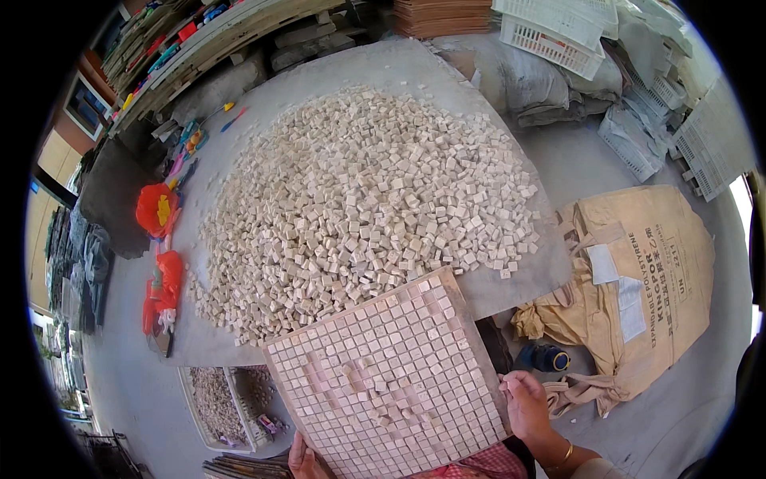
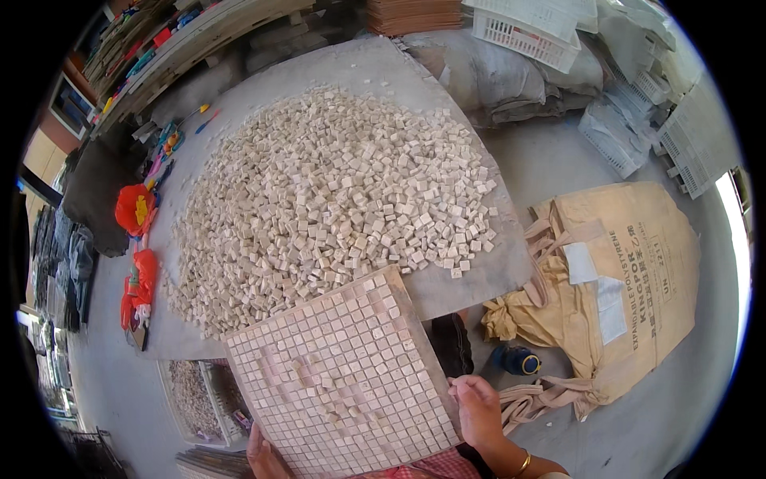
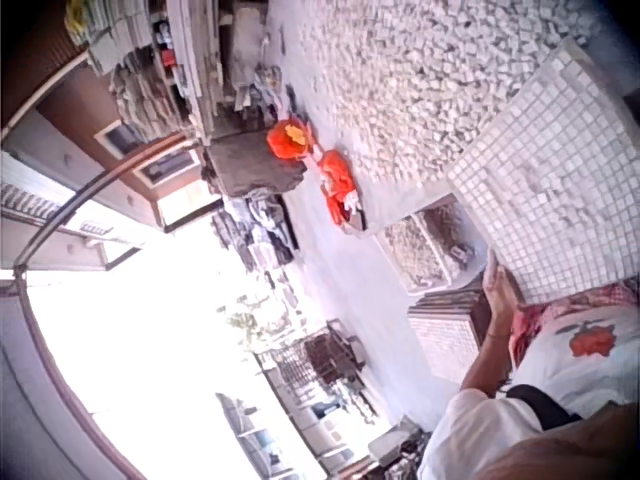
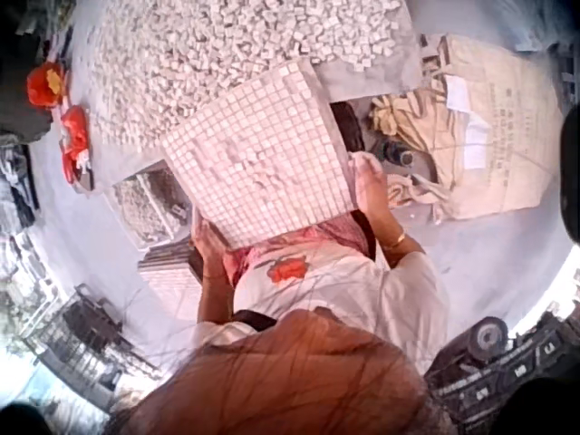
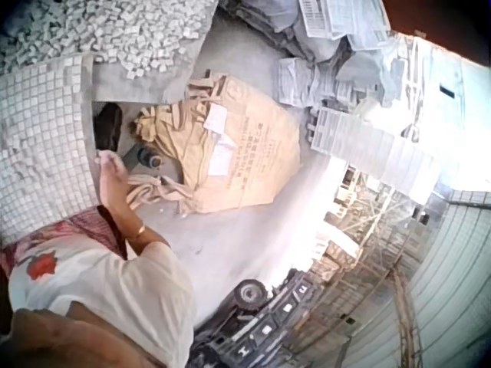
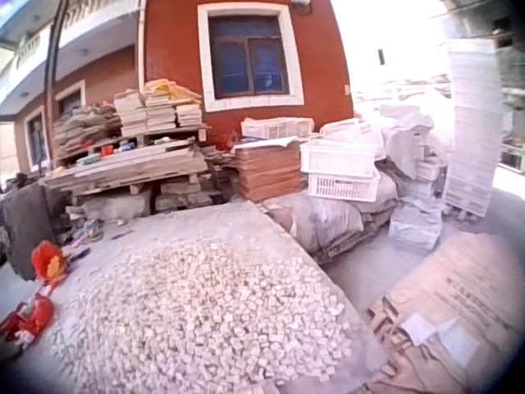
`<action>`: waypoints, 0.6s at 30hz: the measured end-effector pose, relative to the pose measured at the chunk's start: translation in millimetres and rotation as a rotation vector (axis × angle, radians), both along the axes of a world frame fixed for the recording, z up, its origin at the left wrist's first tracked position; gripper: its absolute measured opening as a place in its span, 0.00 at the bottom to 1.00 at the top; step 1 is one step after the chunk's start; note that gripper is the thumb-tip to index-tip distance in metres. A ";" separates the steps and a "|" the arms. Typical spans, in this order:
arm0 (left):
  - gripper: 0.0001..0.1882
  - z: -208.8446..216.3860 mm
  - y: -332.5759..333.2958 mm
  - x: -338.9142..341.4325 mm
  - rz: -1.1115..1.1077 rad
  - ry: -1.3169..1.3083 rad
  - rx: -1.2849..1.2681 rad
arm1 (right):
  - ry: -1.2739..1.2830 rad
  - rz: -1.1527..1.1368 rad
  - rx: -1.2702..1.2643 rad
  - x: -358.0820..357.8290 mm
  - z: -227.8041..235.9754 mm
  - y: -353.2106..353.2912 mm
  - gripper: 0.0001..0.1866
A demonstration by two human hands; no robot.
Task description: The person sits on the floor and places small, white, cube-shaped pieces into the grid cells of a mesh tile sheet held on their lap. They pick the pieces from a large pile on a nearby table and carefully insert them into the empty slots of the mesh, filling the sheet progressively.
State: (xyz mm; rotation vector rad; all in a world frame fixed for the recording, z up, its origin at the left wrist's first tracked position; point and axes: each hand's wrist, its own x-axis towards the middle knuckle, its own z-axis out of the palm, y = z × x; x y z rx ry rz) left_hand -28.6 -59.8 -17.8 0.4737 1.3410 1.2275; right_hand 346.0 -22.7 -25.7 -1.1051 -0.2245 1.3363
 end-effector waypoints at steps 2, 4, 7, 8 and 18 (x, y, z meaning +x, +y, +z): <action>0.32 9.1 -0.8 6.4 0.013 -0.008 -0.016 | 0.034 0.002 -0.019 -0.5 -2.2 -5.9 0.07; 0.31 16.2 3.2 14.1 0.018 -0.017 -0.019 | 0.059 0.007 -0.055 1.6 1.6 -6.8 0.06; 0.30 21.5 2.0 23.2 0.031 -0.031 -0.023 | 0.027 0.042 -0.013 9.1 -5.7 -8.1 0.06; 0.30 24.0 2.6 23.3 0.037 -0.029 -0.022 | 0.024 0.056 0.001 10.5 -6.7 -7.7 0.06; 0.25 4.4 -12.9 -11.4 -0.157 0.322 0.005 | -1.173 0.283 0.407 24.4 26.6 41.5 0.06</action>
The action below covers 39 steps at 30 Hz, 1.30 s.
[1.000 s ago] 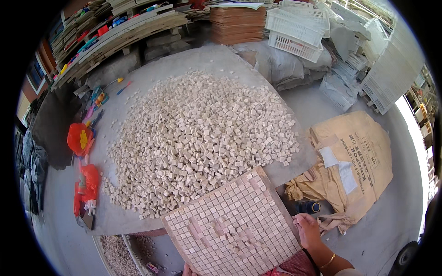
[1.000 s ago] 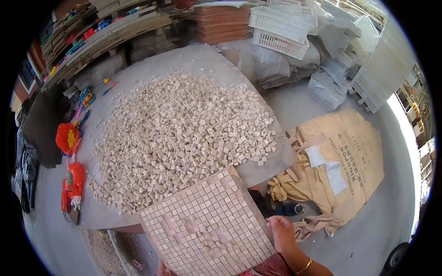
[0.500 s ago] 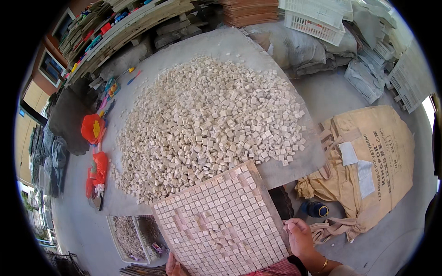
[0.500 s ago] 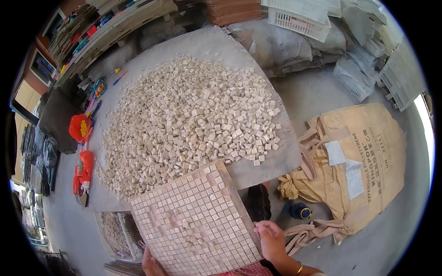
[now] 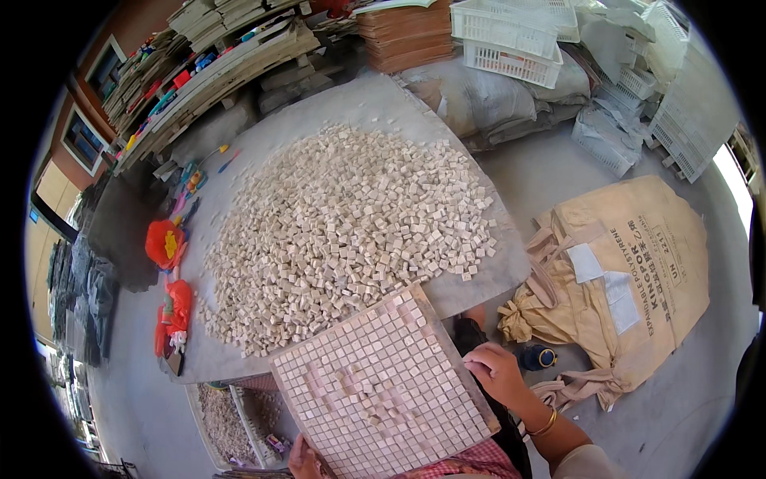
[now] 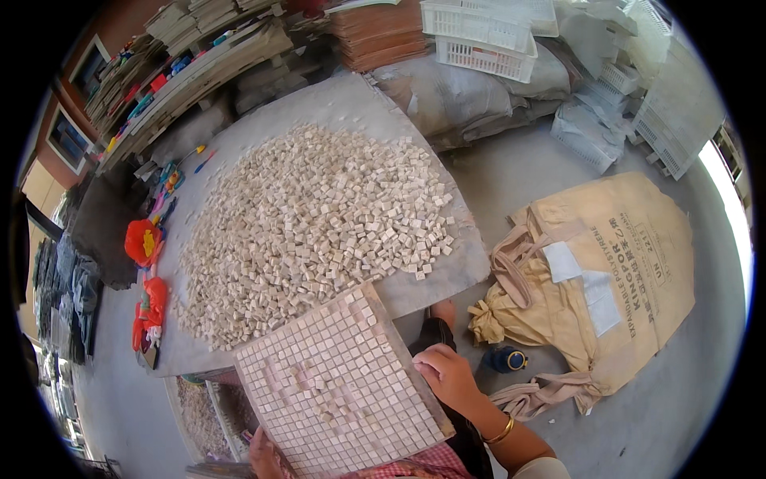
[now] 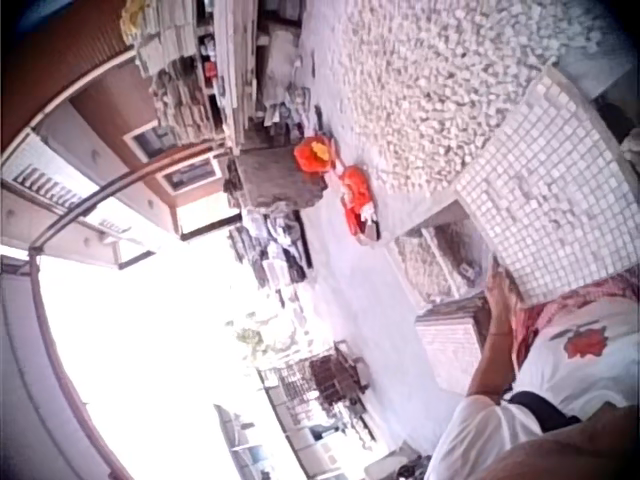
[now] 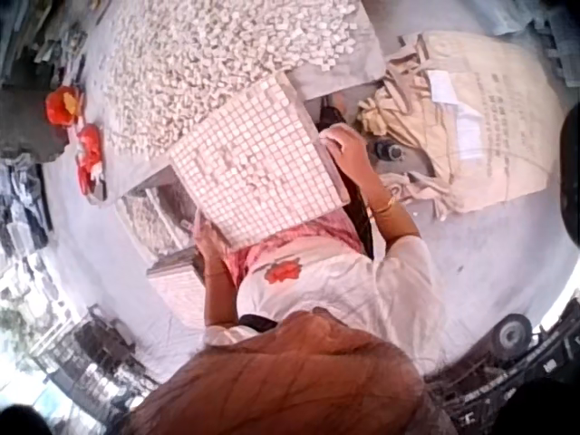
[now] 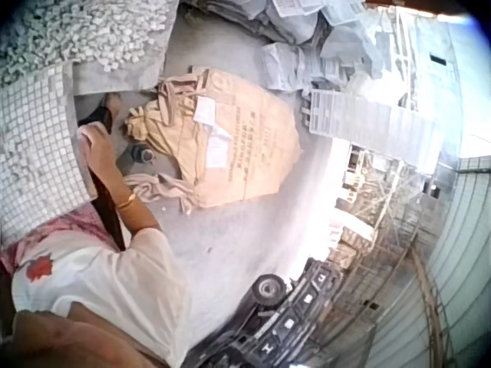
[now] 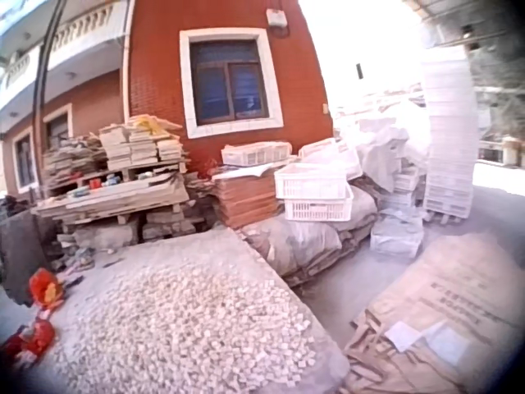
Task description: The person sits on the floor and places small, white, cube-shaped pieces into the grid cells of a mesh tile sheet held on their lap. They pick the pieces from a large pile on a nearby table and carefully insert them into the empty slots of the mesh, filling the sheet progressively.
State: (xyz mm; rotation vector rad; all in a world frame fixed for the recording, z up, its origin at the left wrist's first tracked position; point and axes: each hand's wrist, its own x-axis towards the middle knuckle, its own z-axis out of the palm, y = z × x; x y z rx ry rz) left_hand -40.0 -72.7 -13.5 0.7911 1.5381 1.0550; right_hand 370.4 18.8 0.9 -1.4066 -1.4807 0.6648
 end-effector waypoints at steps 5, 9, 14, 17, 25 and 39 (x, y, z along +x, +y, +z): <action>0.18 37.3 -29.1 -43.9 -0.597 1.000 0.117 | -0.115 0.115 -0.078 -7.7 2.4 5.3 0.07; 0.21 34.9 -109.9 -106.4 -1.886 0.784 -0.446 | -0.065 0.075 -0.180 -9.7 14.0 0.0 0.10; 0.19 68.2 -24.9 -68.2 -1.191 0.865 -0.405 | -0.060 0.052 -0.185 -16.1 7.6 2.2 0.11; 0.18 63.5 17.6 -35.4 -0.907 0.855 -0.270 | -0.059 0.023 -0.149 -17.5 5.8 2.7 0.10; 0.16 48.3 35.9 -12.0 -0.795 0.829 -0.257 | -0.016 0.008 -0.137 -18.3 7.5 3.6 0.08; 0.12 52.5 30.1 -13.0 -0.789 0.814 -0.280 | -0.048 0.039 -0.119 -12.6 5.1 6.7 0.06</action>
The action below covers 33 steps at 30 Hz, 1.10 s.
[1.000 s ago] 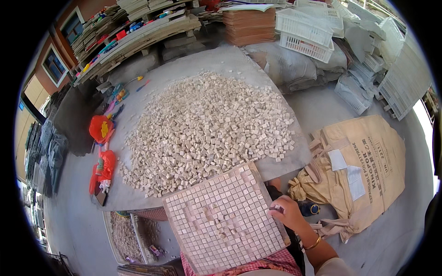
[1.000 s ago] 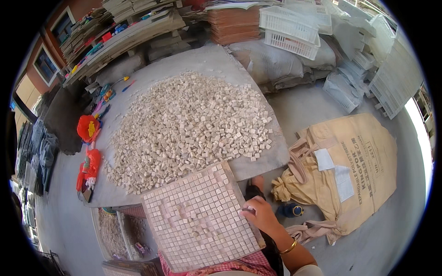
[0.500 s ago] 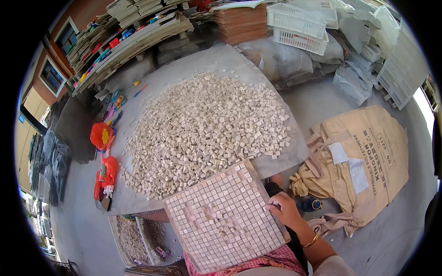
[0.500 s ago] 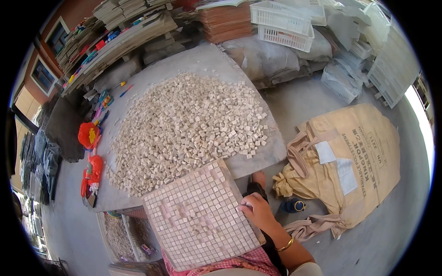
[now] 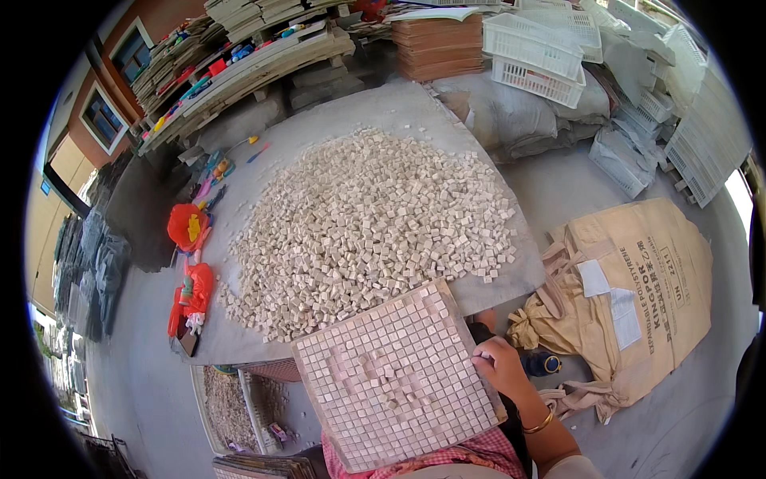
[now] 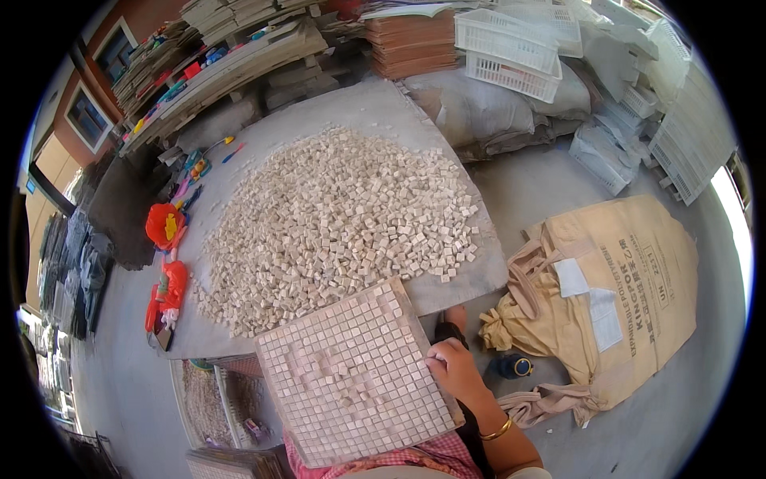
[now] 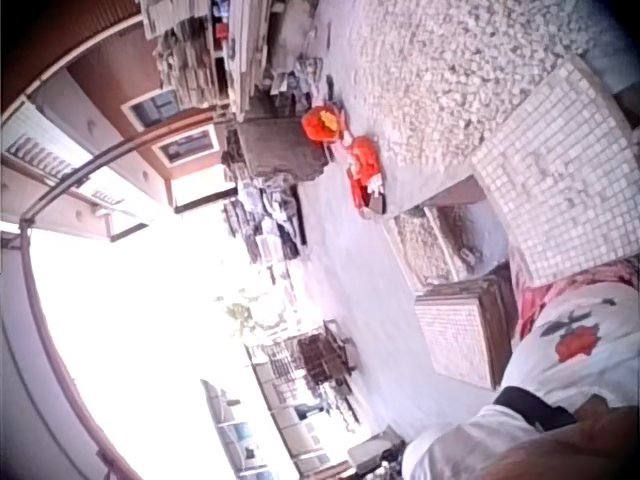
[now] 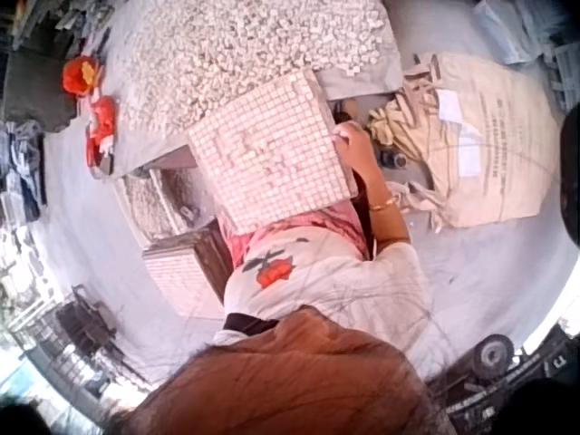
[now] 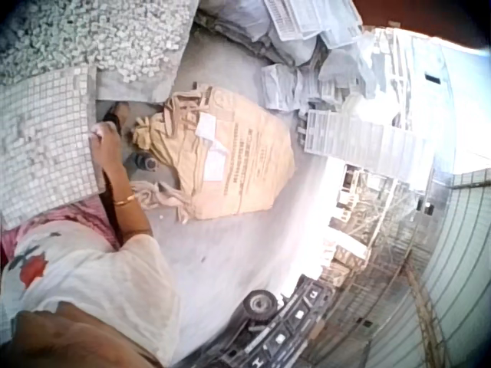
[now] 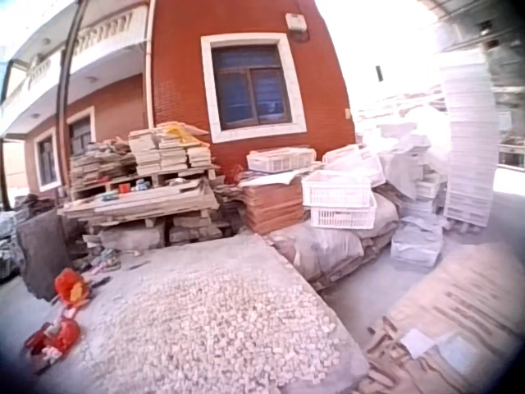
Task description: The person sits on the floor and places small, white, cube-shaped pieces into the grid cells of a mesh tile sheet held on their lap. They pick the pieces from a large pile on a nearby table and carefully insert them into the empty slots of the mesh, filling the sheet progressively.
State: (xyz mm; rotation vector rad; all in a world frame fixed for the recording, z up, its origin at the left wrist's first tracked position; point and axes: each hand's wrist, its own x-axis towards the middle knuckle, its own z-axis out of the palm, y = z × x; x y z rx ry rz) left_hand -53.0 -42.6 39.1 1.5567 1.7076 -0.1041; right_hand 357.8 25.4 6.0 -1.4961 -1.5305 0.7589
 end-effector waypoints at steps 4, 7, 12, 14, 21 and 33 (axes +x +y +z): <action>0.12 -6.3 -10.8 -8.6 -0.032 -0.013 -0.035 | -0.024 -0.020 -0.020 -3.0 11.0 4.2 0.05; 0.11 -8.9 -30.8 -27.2 -0.101 0.001 -0.137 | -0.005 0.002 -0.038 -9.2 22.6 -4.6 0.07; 0.11 -11.3 -67.0 -63.6 -0.428 0.014 -0.524 | -0.001 0.236 -0.116 -40.2 28.6 -28.6 0.08; 0.11 0.5 -66.0 -63.0 -0.539 -0.020 -0.638 | -0.072 0.297 -0.106 -59.0 18.0 -36.6 0.09; 0.06 56.7 30.5 53.2 -0.183 -0.440 0.251 | -0.223 0.226 -0.155 -89.6 9.7 -37.5 0.08; 0.05 -4.2 19.3 88.6 0.022 -0.508 0.446 | -0.350 0.413 -0.069 -88.8 13.4 -17.0 0.04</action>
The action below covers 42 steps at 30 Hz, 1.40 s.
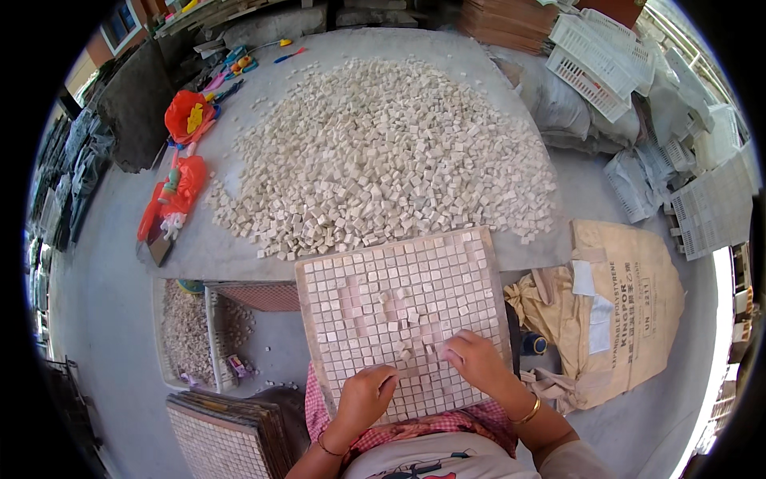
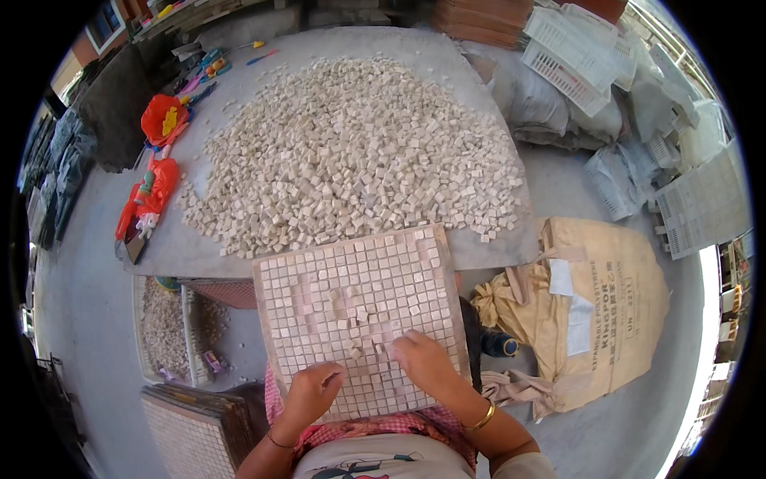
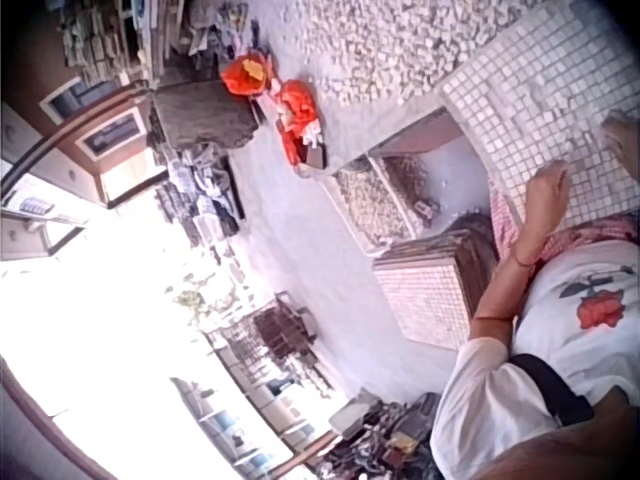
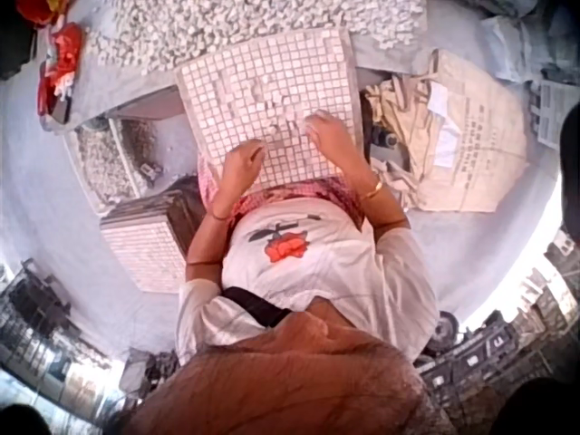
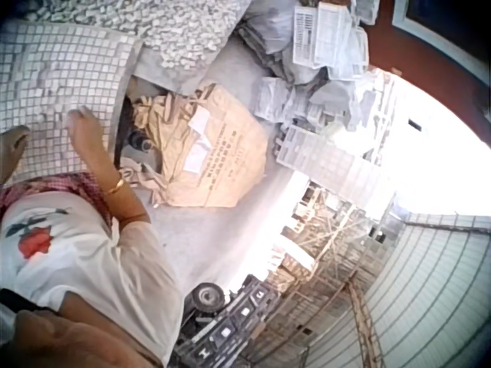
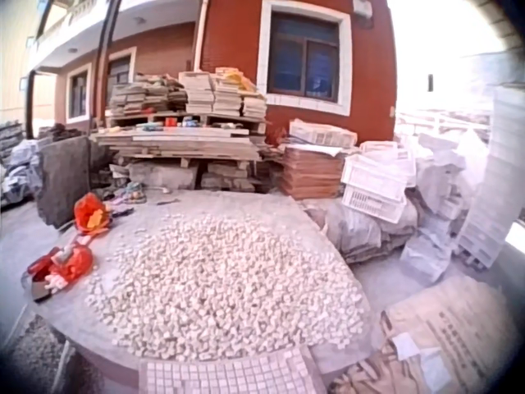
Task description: The person sits on the floor and places small, white, cube-shaped pieces into the grid cells of a mesh tile sheet held on their lap. They pick the pieces from a large pile on a nearby table and carefully insert them into the empty slots of the mesh, filling the sheet progressively.
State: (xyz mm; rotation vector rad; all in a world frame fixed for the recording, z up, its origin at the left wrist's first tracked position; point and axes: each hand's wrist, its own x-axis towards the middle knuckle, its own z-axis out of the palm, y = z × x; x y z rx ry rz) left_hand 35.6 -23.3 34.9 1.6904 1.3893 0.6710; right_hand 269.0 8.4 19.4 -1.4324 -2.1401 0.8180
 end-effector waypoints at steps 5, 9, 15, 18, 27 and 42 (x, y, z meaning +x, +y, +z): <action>0.05 -3.1 -2.0 12.4 -0.018 0.015 0.053 | 0.021 0.042 0.017 2.2 -0.9 -1.4 0.05; 0.04 -6.7 2.1 20.9 0.081 -0.023 0.057 | -0.053 0.096 -0.016 0.4 6.8 3.8 0.05; 0.05 -4.4 6.0 19.9 0.098 -0.022 0.086 | -0.172 0.143 0.079 -0.9 -1.1 4.3 0.05; 0.05 -10.1 1.1 18.6 0.130 -0.036 0.093 | -0.180 0.155 0.058 -2.9 3.6 5.0 0.06; 0.04 -13.6 9.2 24.9 0.144 0.046 0.245 | -0.013 0.042 -0.032 -16.9 6.7 2.3 0.12; 0.05 -16.9 -1.0 17.4 0.198 -0.058 0.151 | 0.004 0.032 -0.103 -21.0 5.7 2.0 0.04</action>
